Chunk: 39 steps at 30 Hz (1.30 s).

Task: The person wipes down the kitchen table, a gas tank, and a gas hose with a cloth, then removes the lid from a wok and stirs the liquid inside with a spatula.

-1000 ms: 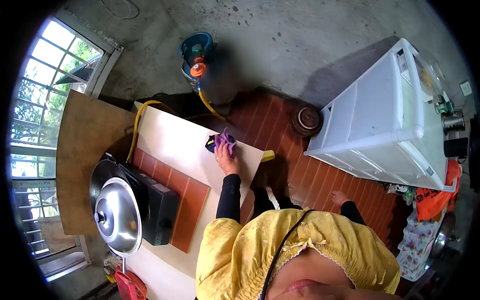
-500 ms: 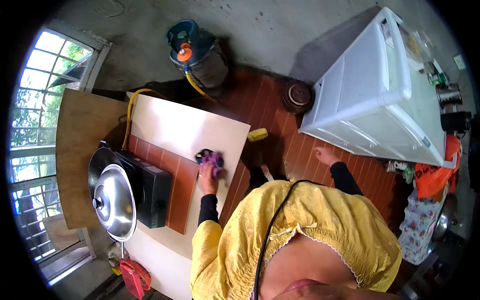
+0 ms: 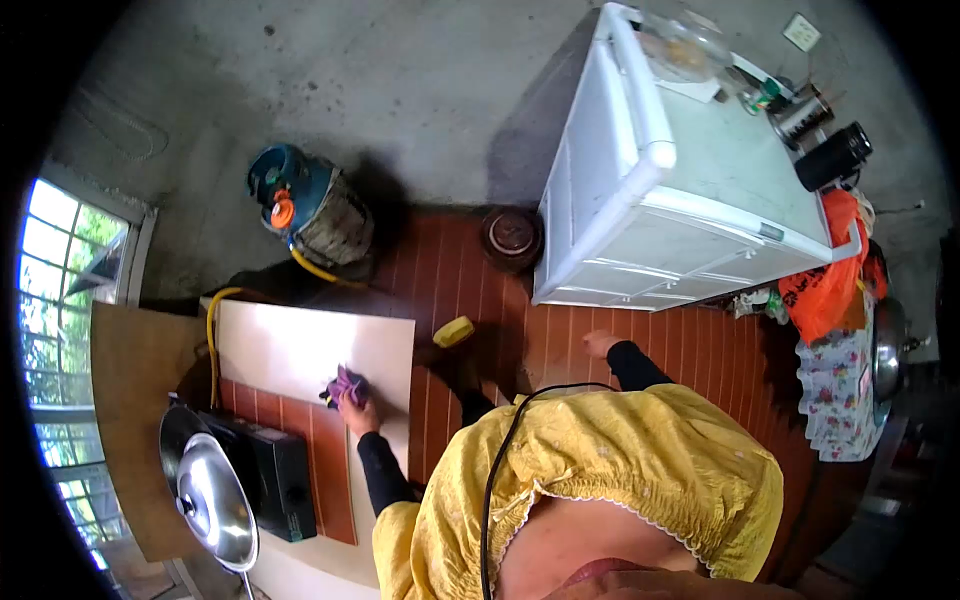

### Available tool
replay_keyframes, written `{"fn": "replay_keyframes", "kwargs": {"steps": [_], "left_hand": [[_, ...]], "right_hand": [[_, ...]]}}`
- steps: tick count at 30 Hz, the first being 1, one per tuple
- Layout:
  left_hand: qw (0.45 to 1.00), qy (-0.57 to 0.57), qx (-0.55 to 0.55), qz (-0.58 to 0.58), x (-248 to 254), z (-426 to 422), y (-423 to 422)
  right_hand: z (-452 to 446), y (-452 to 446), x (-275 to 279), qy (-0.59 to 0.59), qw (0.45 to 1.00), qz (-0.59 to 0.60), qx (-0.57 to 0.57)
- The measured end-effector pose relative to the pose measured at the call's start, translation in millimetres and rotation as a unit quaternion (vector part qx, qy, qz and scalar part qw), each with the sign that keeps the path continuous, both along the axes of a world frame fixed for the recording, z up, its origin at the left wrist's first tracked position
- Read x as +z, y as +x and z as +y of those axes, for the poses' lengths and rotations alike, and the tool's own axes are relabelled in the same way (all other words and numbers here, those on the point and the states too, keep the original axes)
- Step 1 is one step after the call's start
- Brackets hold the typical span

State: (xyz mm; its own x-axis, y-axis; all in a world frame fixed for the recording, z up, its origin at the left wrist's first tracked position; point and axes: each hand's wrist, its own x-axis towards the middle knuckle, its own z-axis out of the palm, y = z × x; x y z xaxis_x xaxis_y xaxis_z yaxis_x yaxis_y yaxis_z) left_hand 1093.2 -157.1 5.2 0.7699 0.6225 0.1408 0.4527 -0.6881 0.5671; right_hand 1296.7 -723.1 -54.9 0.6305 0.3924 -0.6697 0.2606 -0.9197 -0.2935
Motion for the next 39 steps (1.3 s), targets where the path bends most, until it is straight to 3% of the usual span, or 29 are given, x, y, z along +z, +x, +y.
{"fn": "replay_keyframes", "kwargs": {"steps": [1, 2, 3, 4, 5, 6, 7, 9, 11, 12, 13, 15, 16, 17, 19, 20, 21, 23, 25, 26, 27, 29, 31, 32, 33, 34, 35, 37, 39], "left_hand": [[0.972, -0.216, 0.047, -0.083, -29.2, 18.8, -8.0], [0.938, -0.313, 0.113, -0.097, -14.4, 19.8, -6.4], [0.966, -0.185, 0.058, -0.171, -14.0, 30.5, -10.0], [0.945, -0.221, 0.157, -0.184, 25.5, 16.4, -2.9], [0.914, -0.260, 0.171, -0.259, 46.5, 16.6, 1.3], [0.911, -0.210, 0.188, -0.303, 49.3, 26.6, -1.0], [0.877, -0.298, 0.241, -0.288, 82.7, 18.8, 0.7], [0.884, -0.182, 0.246, -0.353, 85.1, 28.8, 2.0], [0.867, -0.289, 0.242, -0.325, 110.8, 16.5, 10.7], [0.849, -0.292, 0.227, -0.378, 119.1, -2.2, 26.7], [0.853, -0.354, 0.135, -0.359, 141.6, -29.5, 38.1], [0.816, -0.456, 0.084, -0.344, 206.2, -114.5, 78.3], [0.794, -0.525, 0.022, -0.307, 195.1, -128.2, 89.5], [0.763, -0.588, -0.039, -0.266, 180.5, -140.7, 99.8], [0.724, -0.638, -0.130, -0.226, 180.9, -192.8, 120.6], [0.685, -0.679, -0.169, -0.202, 184.6, -218.3, 130.0], [0.604, -0.751, -0.198, -0.178, 191.1, -235.7, 134.7], [0.614, -0.736, -0.230, -0.168, 195.4, -257.4, 138.6], [0.597, -0.747, -0.250, -0.151, 206.1, -253.9, 135.1], [0.585, -0.766, -0.241, -0.115, 213.7, -249.5, 128.7], [0.572, -0.783, -0.232, -0.080, 216.2, -243.5, 124.6], [0.562, -0.786, -0.247, -0.067, 209.5, -228.8, 117.0], [0.646, -0.740, -0.173, -0.073, 206.2, -220.5, 105.1], [0.646, -0.739, -0.176, -0.072, 199.2, -212.0, 97.0], [0.648, -0.742, -0.150, -0.082, 189.5, -201.8, 88.7], [0.649, -0.744, -0.125, -0.093, 182.8, -193.9, 81.1], [0.650, -0.744, -0.128, -0.094, 182.3, -188.7, 73.3], [0.663, -0.734, -0.091, -0.116, 186.2, -182.7, 59.9], [0.670, -0.727, -0.073, -0.130, 186.5, -179.2, 47.2]], "right_hand": [[4.8, 4.6, 1.7, 0.012, 1.000, -0.011, 0.018], [11.9, 8.9, 11.4, 0.015, 1.000, -0.018, 0.011], [18.8, 11.4, 26.7, 0.063, 0.998, -0.015, -0.002], [27.2, 14.2, 42.0, 0.112, 0.994, -0.012, -0.015], [34.7, 16.5, 48.9, 0.113, 0.993, -0.017, -0.023], [40.6, 17.1, 53.3, 0.154, 0.987, -0.011, -0.039], [45.3, 17.3, 55.7, 0.195, 0.979, -0.004, -0.053], [54.8, 16.9, 54.2, 0.200, 0.979, -0.003, -0.046], [73.5, 19.6, 64.0, 0.219, 0.975, 0.026, -0.043], [85.8, 18.9, 72.8, 0.231, 0.970, 0.052, -0.051], [101.9, 20.1, 83.2, 0.257, 0.961, 0.074, -0.065], [137.8, 14.9, 156.6, 0.403, 0.911, 0.074, -0.046], [158.6, 15.6, 146.1, 0.474, 0.877, 0.066, -0.039], [173.0, 10.0, 178.4, 0.547, 0.825, 0.126, -0.067], [190.8, 1.8, 224.5, 0.579, 0.806, 0.109, -0.054], [197.5, -1.4, 231.6, 0.580, 0.815, -0.002, -0.018], [199.7, -2.4, 238.2, 0.572, 0.812, -0.114, 0.018], [187.4, -2.0, 255.5, 0.570, 0.805, -0.164, -0.022], [160.0, 3.4, 270.9, 0.572, 0.809, -0.001, -0.135], [148.8, 4.8, 278.4, 0.603, 0.786, -0.076, -0.117], [130.2, 9.2, 287.8, 0.641, 0.762, -0.006, -0.091], [85.5, 15.1, 345.8, 0.603, 0.793, -0.058, -0.067], [41.5, 28.1, 391.9, 0.642, 0.737, -0.179, -0.113], [18.7, 45.8, 394.7, 0.645, 0.693, -0.278, -0.164], [-8.5, 66.9, 397.1, 0.590, 0.676, -0.348, -0.272], [-30.1, 87.9, 413.3, 0.519, 0.622, -0.528, -0.254], [-52.0, 103.5, 428.7, 0.396, 0.623, -0.605, -0.298], [-120.1, 168.6, 406.2, 0.112, 0.648, -0.704, -0.267], [-147.3, 203.7, 408.4, -0.050, 0.749, -0.544, -0.376]]}}
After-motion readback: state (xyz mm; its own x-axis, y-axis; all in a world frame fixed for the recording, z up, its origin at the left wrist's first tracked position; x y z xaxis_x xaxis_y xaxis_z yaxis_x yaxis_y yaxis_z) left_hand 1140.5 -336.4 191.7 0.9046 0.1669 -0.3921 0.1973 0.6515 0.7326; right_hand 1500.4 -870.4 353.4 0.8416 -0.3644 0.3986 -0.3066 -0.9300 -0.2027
